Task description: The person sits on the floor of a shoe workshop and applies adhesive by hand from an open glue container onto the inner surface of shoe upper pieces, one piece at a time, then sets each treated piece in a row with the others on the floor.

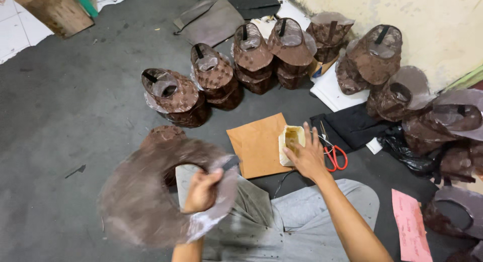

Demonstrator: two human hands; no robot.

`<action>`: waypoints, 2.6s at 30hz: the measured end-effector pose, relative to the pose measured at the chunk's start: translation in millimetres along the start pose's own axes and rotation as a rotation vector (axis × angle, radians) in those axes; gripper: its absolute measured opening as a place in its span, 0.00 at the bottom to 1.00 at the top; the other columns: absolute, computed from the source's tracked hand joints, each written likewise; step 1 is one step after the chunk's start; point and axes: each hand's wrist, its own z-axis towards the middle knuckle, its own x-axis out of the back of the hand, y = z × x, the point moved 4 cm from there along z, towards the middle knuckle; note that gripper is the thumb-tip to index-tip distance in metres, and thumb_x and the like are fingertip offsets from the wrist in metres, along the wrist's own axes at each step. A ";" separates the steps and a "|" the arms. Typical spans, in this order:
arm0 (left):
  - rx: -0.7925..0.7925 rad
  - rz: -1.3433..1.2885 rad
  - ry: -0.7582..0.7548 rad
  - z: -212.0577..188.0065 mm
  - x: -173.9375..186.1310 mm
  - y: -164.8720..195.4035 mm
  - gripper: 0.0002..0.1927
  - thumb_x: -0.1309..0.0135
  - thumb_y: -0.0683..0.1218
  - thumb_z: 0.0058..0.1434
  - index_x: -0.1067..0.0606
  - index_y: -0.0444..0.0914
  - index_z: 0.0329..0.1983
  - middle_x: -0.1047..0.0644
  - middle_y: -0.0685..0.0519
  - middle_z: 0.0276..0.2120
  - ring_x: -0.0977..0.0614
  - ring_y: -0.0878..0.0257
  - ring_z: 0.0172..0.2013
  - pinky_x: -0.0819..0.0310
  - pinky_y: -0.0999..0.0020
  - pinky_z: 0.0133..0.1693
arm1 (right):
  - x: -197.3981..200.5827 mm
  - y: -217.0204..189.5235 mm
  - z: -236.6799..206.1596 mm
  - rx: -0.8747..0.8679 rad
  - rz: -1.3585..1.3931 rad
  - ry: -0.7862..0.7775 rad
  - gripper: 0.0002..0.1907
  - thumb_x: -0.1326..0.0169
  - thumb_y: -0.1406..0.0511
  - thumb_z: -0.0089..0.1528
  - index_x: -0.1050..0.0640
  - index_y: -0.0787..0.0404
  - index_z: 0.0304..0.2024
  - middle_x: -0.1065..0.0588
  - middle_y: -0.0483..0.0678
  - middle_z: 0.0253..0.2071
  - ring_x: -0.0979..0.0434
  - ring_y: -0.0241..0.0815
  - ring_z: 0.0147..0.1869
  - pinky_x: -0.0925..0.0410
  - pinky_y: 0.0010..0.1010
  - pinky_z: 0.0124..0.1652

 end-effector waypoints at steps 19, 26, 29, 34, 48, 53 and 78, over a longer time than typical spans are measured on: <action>0.234 -0.097 0.088 18.1 -69.7 -23.7 0.15 0.46 0.47 0.67 0.27 0.37 0.55 0.23 0.53 0.43 0.20 0.65 0.40 0.21 0.65 0.37 | 14.1 25.4 -19.2 0.007 0.352 -0.083 0.24 0.58 0.54 0.68 0.16 0.63 0.37 0.24 0.56 0.60 0.29 0.56 0.65 0.38 0.44 0.63; 0.232 -0.067 0.018 14.2 -84.0 -26.4 0.13 0.49 0.44 0.70 0.26 0.33 0.54 0.22 0.51 0.43 0.20 0.64 0.39 0.20 0.67 0.37 | 83.3 -30.6 -31.9 0.347 0.750 0.094 0.48 0.80 0.37 0.70 0.19 0.63 0.54 0.27 0.54 0.54 0.31 0.51 0.61 0.42 0.42 0.65; 0.213 -0.048 -0.109 10.7 -87.0 -28.1 0.12 0.51 0.38 0.67 0.27 0.32 0.53 0.22 0.50 0.43 0.19 0.63 0.39 0.20 0.68 0.36 | 89.1 -47.8 -28.9 0.356 0.696 0.069 0.50 0.81 0.35 0.69 0.19 0.63 0.55 0.28 0.53 0.54 0.32 0.52 0.62 0.41 0.42 0.65; 0.138 -0.090 -0.226 12.3 -77.7 -27.8 0.09 0.51 0.37 0.73 0.25 0.27 0.52 0.24 0.53 0.37 0.23 0.68 0.32 0.26 0.74 0.30 | 91.2 -56.9 -30.4 0.420 0.557 0.099 0.50 0.83 0.36 0.70 0.18 0.61 0.54 0.27 0.52 0.52 0.33 0.55 0.62 0.45 0.47 0.66; 0.124 -0.110 -0.144 7.5 -93.9 -9.2 0.14 0.53 0.37 0.67 0.28 0.32 0.56 0.22 0.50 0.44 0.18 0.64 0.38 0.19 0.70 0.37 | 102.4 -61.6 -39.0 0.585 0.265 0.283 0.34 0.69 0.43 0.71 0.16 0.52 0.50 0.25 0.46 0.46 0.28 0.49 0.57 0.45 0.55 0.67; 0.108 -0.198 -0.063 9.9 -88.0 -17.6 0.13 0.52 0.37 0.67 0.26 0.34 0.53 0.21 0.53 0.39 0.19 0.66 0.34 0.21 0.71 0.32 | 103.3 -64.1 -39.9 0.613 0.182 0.334 0.28 0.62 0.45 0.70 0.16 0.51 0.49 0.25 0.46 0.46 0.27 0.49 0.58 0.45 0.57 0.67; 0.167 0.062 -0.002 8.5 -41.5 -30.6 0.14 0.40 0.42 0.62 0.23 0.31 0.49 0.20 0.54 0.40 0.20 0.67 0.38 0.25 0.68 0.42 | 0.7 12.7 0.7 -0.053 -0.134 -0.286 0.36 0.65 0.42 0.68 0.14 0.59 0.40 0.34 0.48 0.70 0.42 0.52 0.79 0.52 0.51 0.74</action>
